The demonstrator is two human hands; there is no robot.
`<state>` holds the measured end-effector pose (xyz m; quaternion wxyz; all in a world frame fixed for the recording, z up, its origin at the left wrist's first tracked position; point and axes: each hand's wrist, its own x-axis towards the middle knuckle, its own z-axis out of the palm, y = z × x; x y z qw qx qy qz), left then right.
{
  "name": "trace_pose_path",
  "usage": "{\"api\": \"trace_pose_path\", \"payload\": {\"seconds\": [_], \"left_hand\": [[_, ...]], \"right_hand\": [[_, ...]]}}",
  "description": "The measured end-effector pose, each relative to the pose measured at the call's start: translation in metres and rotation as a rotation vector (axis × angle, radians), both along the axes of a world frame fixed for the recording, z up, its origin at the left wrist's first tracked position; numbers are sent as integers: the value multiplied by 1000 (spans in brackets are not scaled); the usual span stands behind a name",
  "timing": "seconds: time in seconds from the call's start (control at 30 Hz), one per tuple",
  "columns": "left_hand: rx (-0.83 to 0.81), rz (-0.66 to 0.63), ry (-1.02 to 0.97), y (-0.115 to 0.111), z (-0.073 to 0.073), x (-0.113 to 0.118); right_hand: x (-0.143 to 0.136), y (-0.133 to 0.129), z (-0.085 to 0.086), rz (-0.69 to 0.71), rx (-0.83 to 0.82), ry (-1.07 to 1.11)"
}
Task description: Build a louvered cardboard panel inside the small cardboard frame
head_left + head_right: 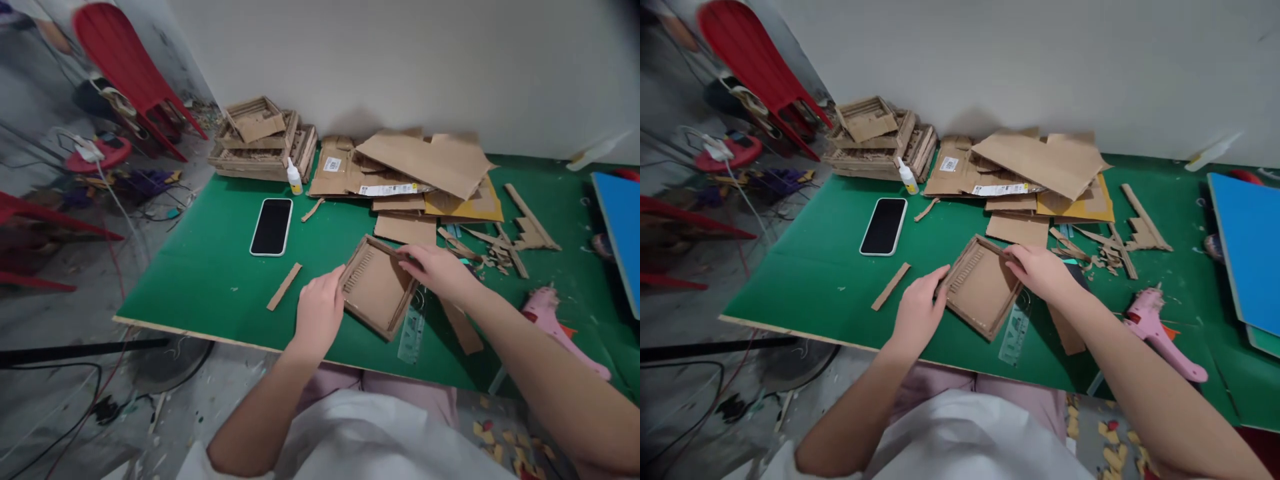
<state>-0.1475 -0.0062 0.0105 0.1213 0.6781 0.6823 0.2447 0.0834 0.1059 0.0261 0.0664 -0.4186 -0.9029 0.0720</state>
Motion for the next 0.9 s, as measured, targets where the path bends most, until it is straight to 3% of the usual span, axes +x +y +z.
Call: {"api": "trace_pose_path", "payload": {"seconds": [0.1, 0.2, 0.33, 0.5, 0.9], "left_hand": [[1, -87, 12, 13, 3, -15], [42, -101, 41, 21, 8, -22], [123, -46, 86, 16, 8, -12], [178, 25, 126, 8, -3, 1], [145, 14, 154, 10, -10, 0]], "right_hand": [[10, -27, 5, 11, 8, -29], [12, -37, 9, 33, 57, 9], [-1, -15, 8, 109, 129, 117], [-24, 14, -5, 233, 60, 108], [-30, 16, -15, 207, 50, 173]]}}
